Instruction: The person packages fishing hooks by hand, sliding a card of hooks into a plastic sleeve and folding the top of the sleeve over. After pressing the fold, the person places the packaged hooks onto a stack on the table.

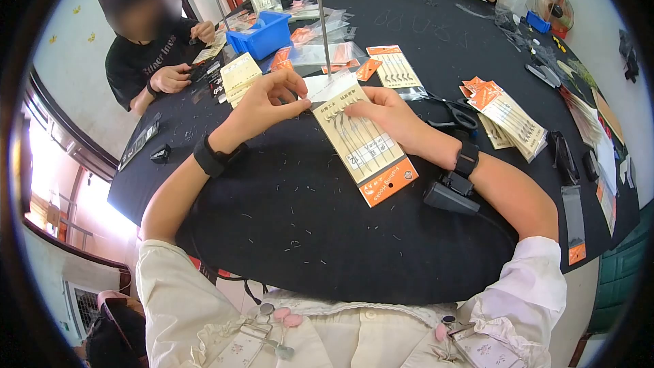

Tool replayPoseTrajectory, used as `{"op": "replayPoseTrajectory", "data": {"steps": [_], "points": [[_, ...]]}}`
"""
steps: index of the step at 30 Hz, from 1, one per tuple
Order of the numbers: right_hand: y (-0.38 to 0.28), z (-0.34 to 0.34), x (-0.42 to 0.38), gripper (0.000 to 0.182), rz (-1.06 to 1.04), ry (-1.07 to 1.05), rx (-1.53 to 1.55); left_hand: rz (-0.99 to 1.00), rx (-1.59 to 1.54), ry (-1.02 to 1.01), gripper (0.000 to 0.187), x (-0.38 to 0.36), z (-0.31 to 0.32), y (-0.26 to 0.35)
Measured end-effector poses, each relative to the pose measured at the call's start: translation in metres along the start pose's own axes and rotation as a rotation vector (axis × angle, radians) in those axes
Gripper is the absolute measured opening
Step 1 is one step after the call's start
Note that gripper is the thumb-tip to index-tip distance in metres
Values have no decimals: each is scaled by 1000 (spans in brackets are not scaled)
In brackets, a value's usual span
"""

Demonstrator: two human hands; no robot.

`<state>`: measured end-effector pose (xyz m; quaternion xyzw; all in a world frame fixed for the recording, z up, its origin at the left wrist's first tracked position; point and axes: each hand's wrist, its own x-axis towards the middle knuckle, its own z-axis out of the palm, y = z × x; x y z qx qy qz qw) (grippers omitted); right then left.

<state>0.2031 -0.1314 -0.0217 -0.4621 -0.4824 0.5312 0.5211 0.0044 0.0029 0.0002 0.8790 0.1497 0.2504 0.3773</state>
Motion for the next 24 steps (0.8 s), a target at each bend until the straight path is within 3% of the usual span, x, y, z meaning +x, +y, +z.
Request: {"op": "replayPoseTrajectory", "data": {"steps": [10, 13, 15, 24], "points": [[3, -2, 2, 29, 1, -12, 15, -24, -17, 54, 16, -1, -1, 2], [3, -2, 2, 28, -8, -7, 4, 12, 15, 5, 15, -1, -1, 5], [4, -2, 2, 27, -12, -3, -4, -75, -150, -84, 14, -2, 0, 5], [4, -2, 3, 28, 1, -3, -28, 26, -119, -93, 17, 0, 1, 2]]}}
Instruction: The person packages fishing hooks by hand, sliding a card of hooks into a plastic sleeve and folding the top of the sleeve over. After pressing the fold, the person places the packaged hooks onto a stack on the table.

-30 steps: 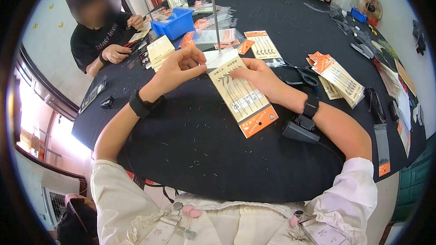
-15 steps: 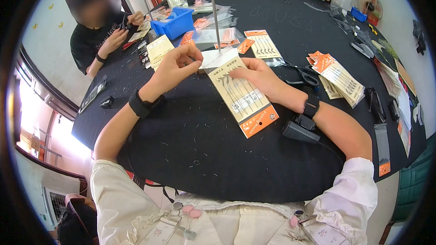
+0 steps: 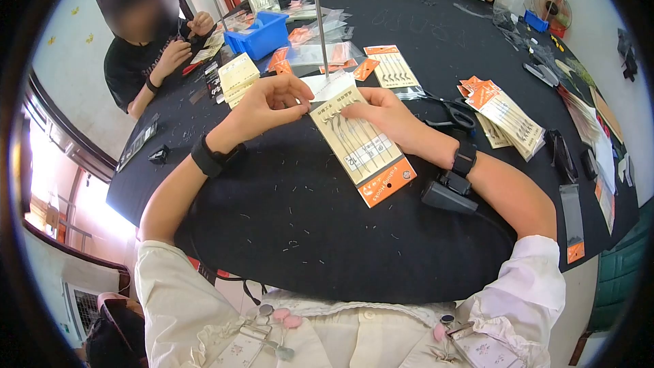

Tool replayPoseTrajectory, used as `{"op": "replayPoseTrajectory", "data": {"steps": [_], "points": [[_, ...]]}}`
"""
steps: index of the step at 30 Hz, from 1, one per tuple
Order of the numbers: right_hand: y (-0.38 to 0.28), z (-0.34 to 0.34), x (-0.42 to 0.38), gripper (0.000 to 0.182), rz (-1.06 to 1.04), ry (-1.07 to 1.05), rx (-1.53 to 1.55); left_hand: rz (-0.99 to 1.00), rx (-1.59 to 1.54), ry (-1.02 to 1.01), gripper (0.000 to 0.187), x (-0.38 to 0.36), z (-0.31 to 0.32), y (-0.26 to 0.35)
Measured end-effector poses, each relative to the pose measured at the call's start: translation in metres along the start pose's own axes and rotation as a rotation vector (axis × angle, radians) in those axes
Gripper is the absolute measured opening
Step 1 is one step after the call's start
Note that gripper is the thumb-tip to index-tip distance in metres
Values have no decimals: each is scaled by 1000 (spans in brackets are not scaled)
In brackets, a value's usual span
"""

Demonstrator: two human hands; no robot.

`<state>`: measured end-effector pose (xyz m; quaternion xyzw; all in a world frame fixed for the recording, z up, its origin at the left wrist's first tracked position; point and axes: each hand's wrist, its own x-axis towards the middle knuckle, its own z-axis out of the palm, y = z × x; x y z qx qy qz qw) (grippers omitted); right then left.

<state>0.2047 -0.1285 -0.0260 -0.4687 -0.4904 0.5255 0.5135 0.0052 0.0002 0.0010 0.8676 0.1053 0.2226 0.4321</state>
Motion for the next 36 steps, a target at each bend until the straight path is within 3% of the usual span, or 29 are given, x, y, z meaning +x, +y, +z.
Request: {"op": "replayPoseTrajectory", "data": {"steps": [13, 22, 27, 36], "points": [[-3, 1, -2, 29, 2, -4, -7, -42, 35, 2, 17, 0, -1, 6], [-4, 3, -2, 28, 15, 12, -3, -40, -151, 3, 20, 0, 0, 2], [-4, 2, -3, 28, 6, 10, 23, -52, 52, 69, 20, -1, -2, 1], [-1, 0, -1, 28, -3, -18, 10, -72, 64, 80, 17, 0, -2, -1]]}}
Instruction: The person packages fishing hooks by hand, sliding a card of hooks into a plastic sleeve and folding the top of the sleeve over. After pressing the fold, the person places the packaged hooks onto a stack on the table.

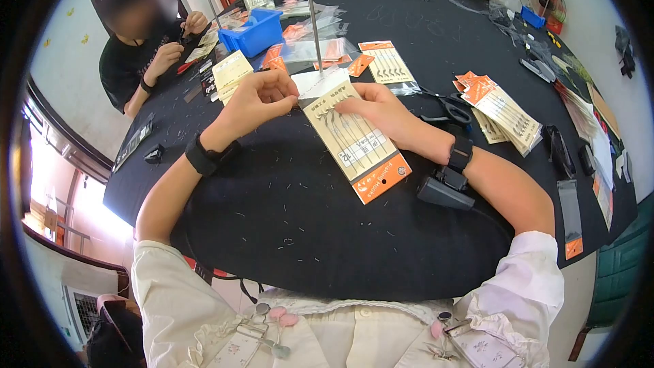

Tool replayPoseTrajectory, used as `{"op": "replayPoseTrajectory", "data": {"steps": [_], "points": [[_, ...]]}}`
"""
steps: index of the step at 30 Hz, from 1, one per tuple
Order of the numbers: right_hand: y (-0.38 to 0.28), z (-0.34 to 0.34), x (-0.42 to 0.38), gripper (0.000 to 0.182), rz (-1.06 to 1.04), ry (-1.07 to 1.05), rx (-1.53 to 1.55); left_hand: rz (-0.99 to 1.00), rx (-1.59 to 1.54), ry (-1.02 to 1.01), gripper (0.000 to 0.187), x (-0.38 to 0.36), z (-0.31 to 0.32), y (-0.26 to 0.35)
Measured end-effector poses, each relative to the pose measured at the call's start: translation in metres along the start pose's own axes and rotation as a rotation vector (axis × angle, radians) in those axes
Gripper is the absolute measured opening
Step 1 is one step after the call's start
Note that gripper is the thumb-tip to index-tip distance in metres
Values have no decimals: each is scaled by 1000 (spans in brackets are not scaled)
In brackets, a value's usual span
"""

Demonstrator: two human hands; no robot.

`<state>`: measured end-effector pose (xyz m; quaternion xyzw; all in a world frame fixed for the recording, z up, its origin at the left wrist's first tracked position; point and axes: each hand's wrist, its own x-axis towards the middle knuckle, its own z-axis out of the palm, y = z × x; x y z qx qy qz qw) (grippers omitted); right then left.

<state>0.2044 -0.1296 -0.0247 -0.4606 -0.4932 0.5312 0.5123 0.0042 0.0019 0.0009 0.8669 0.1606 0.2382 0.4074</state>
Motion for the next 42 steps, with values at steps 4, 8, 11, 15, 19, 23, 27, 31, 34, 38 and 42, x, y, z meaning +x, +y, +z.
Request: {"op": "replayPoseTrajectory", "data": {"steps": [4, 8, 11, 15, 19, 23, 27, 31, 34, 38, 42], "points": [[0, 2, 1, 28, 1, 26, 4, 3, 47, -5, 17, 0, 0, 2], [2, -1, 1, 30, 2, -17, -8, -29, 39, 15, 15, 0, 1, 3], [0, 0, 0, 30, 0, -38, -12, -16, 73, 20, 14, 0, -1, 0], [1, 0, 0, 31, -10, -50, -43, -22, 101, 57, 20, -1, 0, 8], [2, 0, 1, 32, -17, -66, -64, -20, 77, 54, 19, -1, -1, 7], [2, 0, 2, 32, -14, -94, -81, 20, 76, 70, 15, -1, -1, 7], [0, 1, 1, 33, 0, -94, -99, 90, 90, 81, 11, 1, -1, 2], [0, 1, 0, 33, 0, -99, -87, 24, 35, 48, 12, 1, -2, 4], [1, 0, 1, 33, -2, -96, -81, 50, 71, 54, 13, 1, -2, 3], [2, 0, 1, 33, -12, -90, -73, 89, 100, 63, 17, 0, -1, 6], [4, 0, 2, 34, -23, -72, -51, 95, 130, 55, 21, -1, -2, 6]]}}
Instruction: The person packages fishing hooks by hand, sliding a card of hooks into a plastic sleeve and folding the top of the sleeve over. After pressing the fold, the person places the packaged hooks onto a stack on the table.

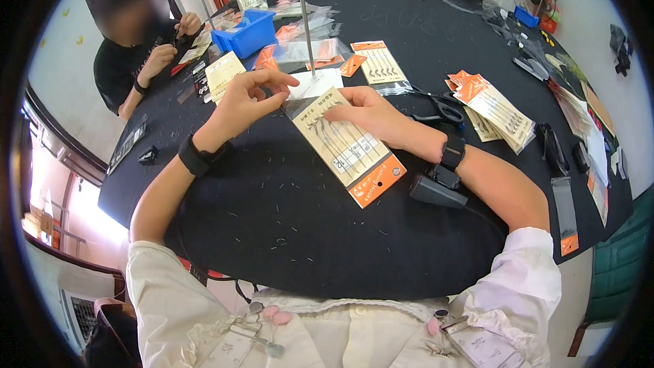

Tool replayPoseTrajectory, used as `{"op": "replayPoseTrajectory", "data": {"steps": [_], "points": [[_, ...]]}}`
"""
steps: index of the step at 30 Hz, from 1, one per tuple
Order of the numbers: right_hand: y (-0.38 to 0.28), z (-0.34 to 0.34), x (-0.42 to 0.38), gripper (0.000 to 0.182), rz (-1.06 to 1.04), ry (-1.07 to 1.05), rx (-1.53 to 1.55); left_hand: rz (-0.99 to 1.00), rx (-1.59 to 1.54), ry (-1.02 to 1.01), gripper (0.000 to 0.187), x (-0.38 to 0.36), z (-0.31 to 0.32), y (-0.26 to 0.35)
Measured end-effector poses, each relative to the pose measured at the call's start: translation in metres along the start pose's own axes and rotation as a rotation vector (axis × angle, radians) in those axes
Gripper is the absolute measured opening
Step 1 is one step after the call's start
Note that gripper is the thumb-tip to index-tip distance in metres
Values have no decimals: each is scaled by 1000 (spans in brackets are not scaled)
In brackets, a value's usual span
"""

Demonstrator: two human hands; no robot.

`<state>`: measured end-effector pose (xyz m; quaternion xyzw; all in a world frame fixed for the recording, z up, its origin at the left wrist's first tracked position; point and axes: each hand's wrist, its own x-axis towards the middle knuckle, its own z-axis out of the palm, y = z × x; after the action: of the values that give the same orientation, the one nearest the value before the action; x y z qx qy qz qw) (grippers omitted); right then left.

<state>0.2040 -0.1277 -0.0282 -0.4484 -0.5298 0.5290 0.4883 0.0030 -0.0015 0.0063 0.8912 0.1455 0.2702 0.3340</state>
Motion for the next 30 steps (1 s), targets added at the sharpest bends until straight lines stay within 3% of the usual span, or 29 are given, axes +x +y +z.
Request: {"op": "replayPoseTrajectory", "data": {"steps": [13, 30], "points": [[-2, 1, -1, 27, 28, 58, 55, -18, -7, 52, 15, 0, 1, 2], [-4, 3, -2, 29, 26, 75, 63, -13, -34, -39, 15, 0, 2, -1]]}}
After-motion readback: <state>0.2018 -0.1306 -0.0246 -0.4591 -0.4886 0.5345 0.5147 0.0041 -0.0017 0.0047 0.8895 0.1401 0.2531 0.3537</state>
